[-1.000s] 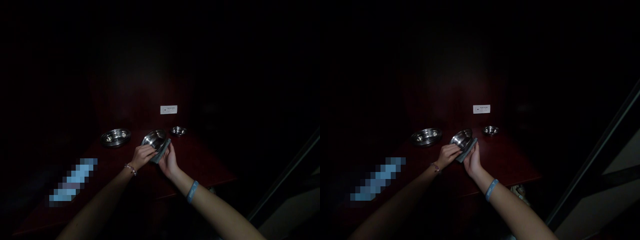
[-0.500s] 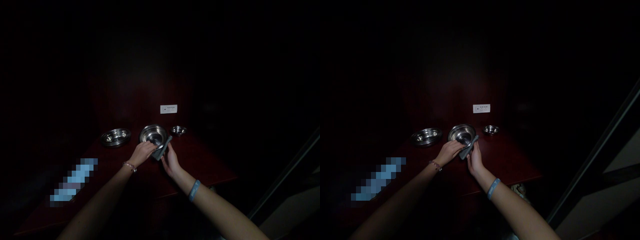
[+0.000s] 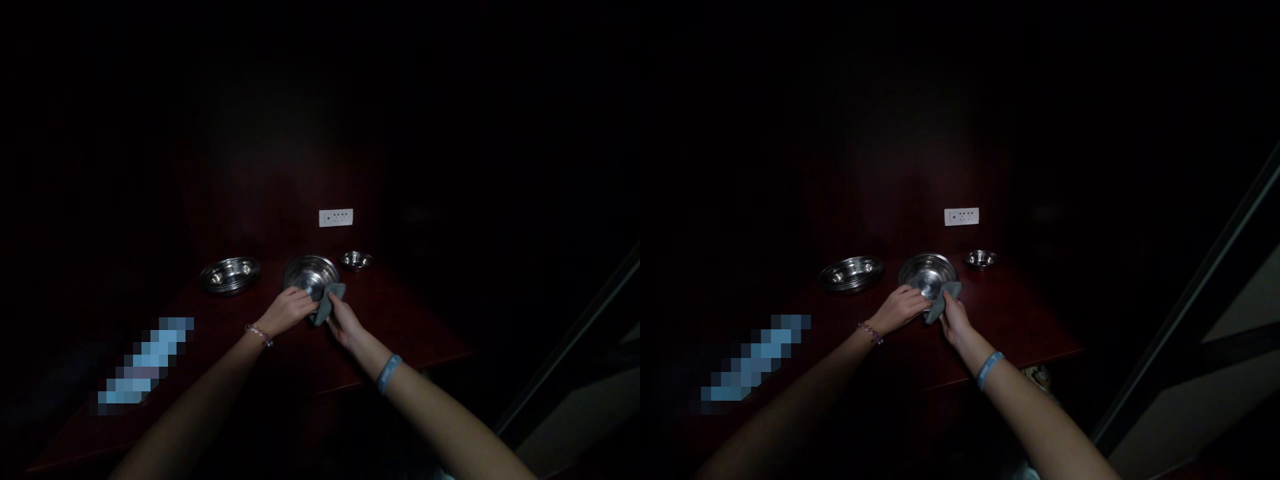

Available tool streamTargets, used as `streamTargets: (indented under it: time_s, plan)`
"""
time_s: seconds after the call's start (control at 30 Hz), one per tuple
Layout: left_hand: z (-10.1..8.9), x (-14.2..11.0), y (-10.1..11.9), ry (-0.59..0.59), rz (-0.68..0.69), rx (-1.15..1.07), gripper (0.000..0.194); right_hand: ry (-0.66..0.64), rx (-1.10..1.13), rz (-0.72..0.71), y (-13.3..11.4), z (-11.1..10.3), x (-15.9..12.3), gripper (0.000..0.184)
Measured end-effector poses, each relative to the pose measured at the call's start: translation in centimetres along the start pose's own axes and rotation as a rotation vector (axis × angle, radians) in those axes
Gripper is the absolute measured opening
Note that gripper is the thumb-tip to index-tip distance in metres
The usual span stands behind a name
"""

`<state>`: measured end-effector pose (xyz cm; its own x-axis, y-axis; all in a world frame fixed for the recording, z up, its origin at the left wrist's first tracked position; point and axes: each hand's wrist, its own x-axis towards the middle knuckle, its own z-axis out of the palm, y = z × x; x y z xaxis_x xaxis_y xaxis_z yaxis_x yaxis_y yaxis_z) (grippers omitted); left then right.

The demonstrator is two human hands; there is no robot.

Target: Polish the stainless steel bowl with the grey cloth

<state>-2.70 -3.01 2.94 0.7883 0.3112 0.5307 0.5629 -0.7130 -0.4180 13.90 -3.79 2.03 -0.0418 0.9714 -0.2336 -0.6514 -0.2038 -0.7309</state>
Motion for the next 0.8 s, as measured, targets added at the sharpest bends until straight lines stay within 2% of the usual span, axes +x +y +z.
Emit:
streamTargets:
  time_s: [0.13,0.33,0.43,0.53,0.6,0.7,0.8]
  plan:
    - [0.1,0.0,0.1,0.000,-0.032,-0.024,0.019,0.024,-0.028,0.106,-0.7,0.1,-0.6,0.013]
    - [-0.2,-0.1,0.9,-0.005,-0.226,-0.165,0.030,0.067,0.023,-0.046,-0.4,-0.8,0.3,0.008]
    - [0.1,-0.3,1.2,0.121,-0.403,-0.272,0.051,0.075,0.050,-0.119,-0.5,-1.6,1.0,0.009]
    - [1.4,0.0,1.2,0.352,-0.656,-0.471,0.075,0.078,0.040,-0.137,-0.6,-2.2,1.5,0.013]
    - [2.5,0.4,1.0,0.492,-0.783,-0.684,0.077,0.086,0.042,-0.143,-0.5,-2.3,1.6,0.014]
    - [3.8,0.7,0.7,0.518,-0.909,-1.003,0.067,0.056,0.047,-0.160,-0.1,-2.2,1.7,0.016]
    - [4.4,0.7,0.7,0.449,-0.981,-1.117,0.062,-0.010,0.019,-0.209,0.4,-2.0,1.8,0.021]
